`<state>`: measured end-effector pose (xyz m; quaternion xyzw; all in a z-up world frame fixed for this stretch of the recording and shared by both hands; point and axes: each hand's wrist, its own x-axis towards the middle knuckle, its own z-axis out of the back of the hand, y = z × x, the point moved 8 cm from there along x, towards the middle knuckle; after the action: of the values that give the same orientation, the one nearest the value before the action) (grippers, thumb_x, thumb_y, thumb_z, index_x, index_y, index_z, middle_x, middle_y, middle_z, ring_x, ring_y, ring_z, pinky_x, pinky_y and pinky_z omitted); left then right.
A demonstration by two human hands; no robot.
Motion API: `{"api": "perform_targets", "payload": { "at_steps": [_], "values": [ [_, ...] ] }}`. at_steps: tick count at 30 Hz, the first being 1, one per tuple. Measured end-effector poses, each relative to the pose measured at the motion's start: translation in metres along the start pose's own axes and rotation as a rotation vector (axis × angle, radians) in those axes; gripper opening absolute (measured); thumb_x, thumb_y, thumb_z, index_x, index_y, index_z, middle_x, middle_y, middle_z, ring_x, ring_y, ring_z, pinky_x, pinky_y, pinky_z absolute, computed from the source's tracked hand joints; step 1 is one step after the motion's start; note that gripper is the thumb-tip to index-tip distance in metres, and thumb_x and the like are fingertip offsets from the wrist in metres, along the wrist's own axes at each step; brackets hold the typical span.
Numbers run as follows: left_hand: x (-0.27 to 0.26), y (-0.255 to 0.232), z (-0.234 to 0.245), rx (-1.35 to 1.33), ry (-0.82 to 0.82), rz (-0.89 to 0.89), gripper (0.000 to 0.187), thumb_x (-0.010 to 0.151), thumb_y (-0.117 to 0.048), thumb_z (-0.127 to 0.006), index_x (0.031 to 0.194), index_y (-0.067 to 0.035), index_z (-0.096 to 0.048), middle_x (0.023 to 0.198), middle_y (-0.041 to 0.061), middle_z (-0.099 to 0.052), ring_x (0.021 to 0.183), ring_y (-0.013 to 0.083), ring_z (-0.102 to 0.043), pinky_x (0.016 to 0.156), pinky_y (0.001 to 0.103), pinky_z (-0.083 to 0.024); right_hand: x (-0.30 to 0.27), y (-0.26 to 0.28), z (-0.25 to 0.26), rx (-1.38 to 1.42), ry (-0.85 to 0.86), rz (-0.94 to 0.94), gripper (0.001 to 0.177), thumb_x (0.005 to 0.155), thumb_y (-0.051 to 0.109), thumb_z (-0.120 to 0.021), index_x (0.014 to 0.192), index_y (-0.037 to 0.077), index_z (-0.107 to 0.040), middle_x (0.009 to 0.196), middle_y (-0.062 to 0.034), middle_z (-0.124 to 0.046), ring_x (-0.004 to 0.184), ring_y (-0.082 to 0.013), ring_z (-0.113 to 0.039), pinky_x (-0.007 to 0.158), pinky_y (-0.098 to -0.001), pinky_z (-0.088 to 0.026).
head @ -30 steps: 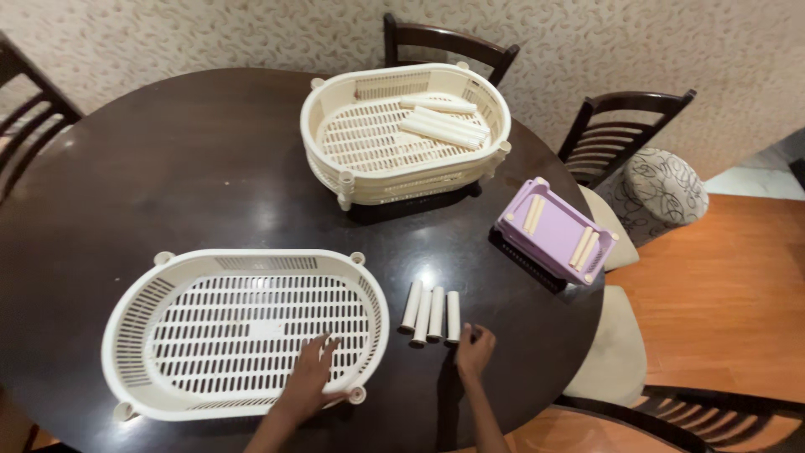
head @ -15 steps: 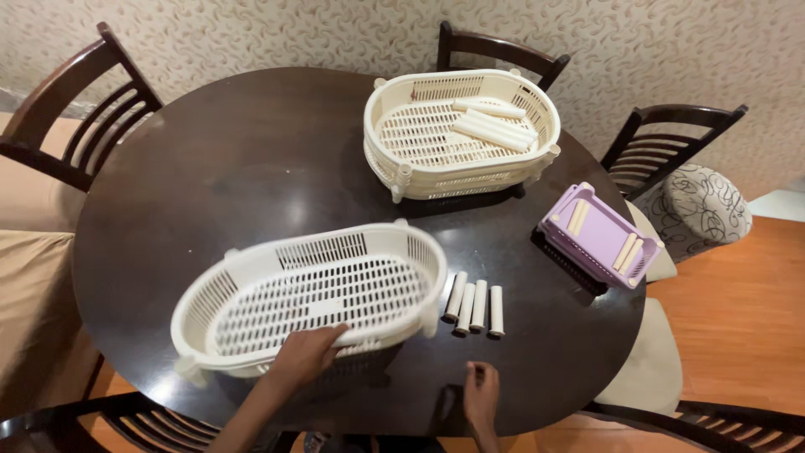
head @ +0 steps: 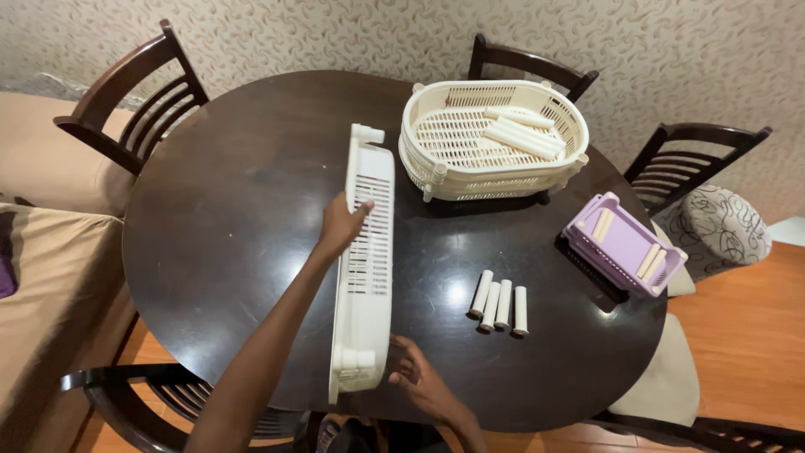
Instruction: The person assembles a two-tier dish rack by inserting plastic support rods into the base and top trays, then stacking the trays together. They handle the trays and rods by hand, aligning and pressing the components into place.
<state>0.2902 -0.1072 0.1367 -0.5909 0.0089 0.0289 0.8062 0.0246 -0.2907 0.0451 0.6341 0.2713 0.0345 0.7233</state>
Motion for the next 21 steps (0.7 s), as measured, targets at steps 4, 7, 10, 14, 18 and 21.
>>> {"api": "perform_targets", "payload": {
  "at_steps": [4,7,10,14,18,21],
  "values": [
    [0.039,0.047,0.011,-0.058,-0.085,0.090,0.035,0.094,-0.027,-0.072,0.115,0.000,-0.070,0.102,0.014,-0.077,0.085,0.0210,-0.074,0.077,0.036,-0.058,0.000,0.020,-0.011,-0.047,-0.082,0.011,0.106,0.073,0.054,-0.079,0.161,0.024,-0.027,0.162,-0.0084,-0.030,0.145,-0.0401,-0.037,0.115,-0.0533,-0.040],
    [0.059,0.063,0.016,-0.253,-0.087,0.107,0.038,0.094,-0.029,-0.071,0.114,0.003,-0.069,0.101,0.012,-0.077,0.086,0.0192,-0.076,0.077,0.037,-0.061,0.016,0.033,-0.007,-0.148,-0.261,0.115,0.092,0.081,0.046,-0.080,0.156,0.018,-0.034,0.160,-0.0119,-0.038,0.138,-0.0383,-0.051,0.106,-0.0505,-0.051],
    [0.046,0.060,0.007,-0.449,0.016,0.049,0.048,0.097,-0.036,-0.068,0.121,0.005,-0.066,0.102,0.014,-0.075,0.087,0.0198,-0.073,0.077,0.037,-0.060,0.029,0.013,-0.001,-0.138,-0.364,-0.059,0.080,0.089,0.043,-0.073,0.156,0.018,-0.040,0.141,-0.0159,-0.057,0.117,-0.0300,-0.068,0.093,-0.0414,-0.062],
    [-0.059,0.081,-0.006,-0.404,0.115,0.122,0.061,0.098,-0.048,-0.059,0.131,0.003,-0.059,0.113,0.015,-0.073,0.100,0.0198,-0.071,0.086,0.034,-0.058,0.041,-0.001,0.015,-0.079,-0.473,0.190,0.059,0.092,0.029,-0.074,0.142,0.007,-0.053,0.137,-0.0126,-0.065,0.106,-0.0206,-0.070,0.085,-0.0357,-0.062],
    [-0.180,0.084,-0.034,-0.485,0.160,0.130,0.063,0.101,-0.056,-0.051,0.136,-0.003,-0.058,0.120,0.011,-0.070,0.110,0.0213,-0.065,0.093,0.034,-0.051,0.059,-0.052,0.025,0.028,-0.528,0.137,0.050,0.096,0.017,-0.072,0.141,0.003,-0.057,0.107,-0.0198,-0.069,0.087,-0.0185,-0.065,0.075,-0.0321,-0.056],
    [-0.215,0.076,-0.033,-0.263,0.079,0.039,0.059,0.095,-0.051,-0.061,0.133,-0.005,-0.059,0.115,0.013,-0.074,0.107,0.0245,-0.070,0.090,0.035,-0.053,0.073,-0.072,0.031,0.133,-0.537,0.115,0.050,0.094,0.004,-0.065,0.143,0.005,-0.056,0.096,-0.0161,-0.075,0.079,-0.0171,-0.067,0.066,-0.0297,-0.052]
  ]
}}
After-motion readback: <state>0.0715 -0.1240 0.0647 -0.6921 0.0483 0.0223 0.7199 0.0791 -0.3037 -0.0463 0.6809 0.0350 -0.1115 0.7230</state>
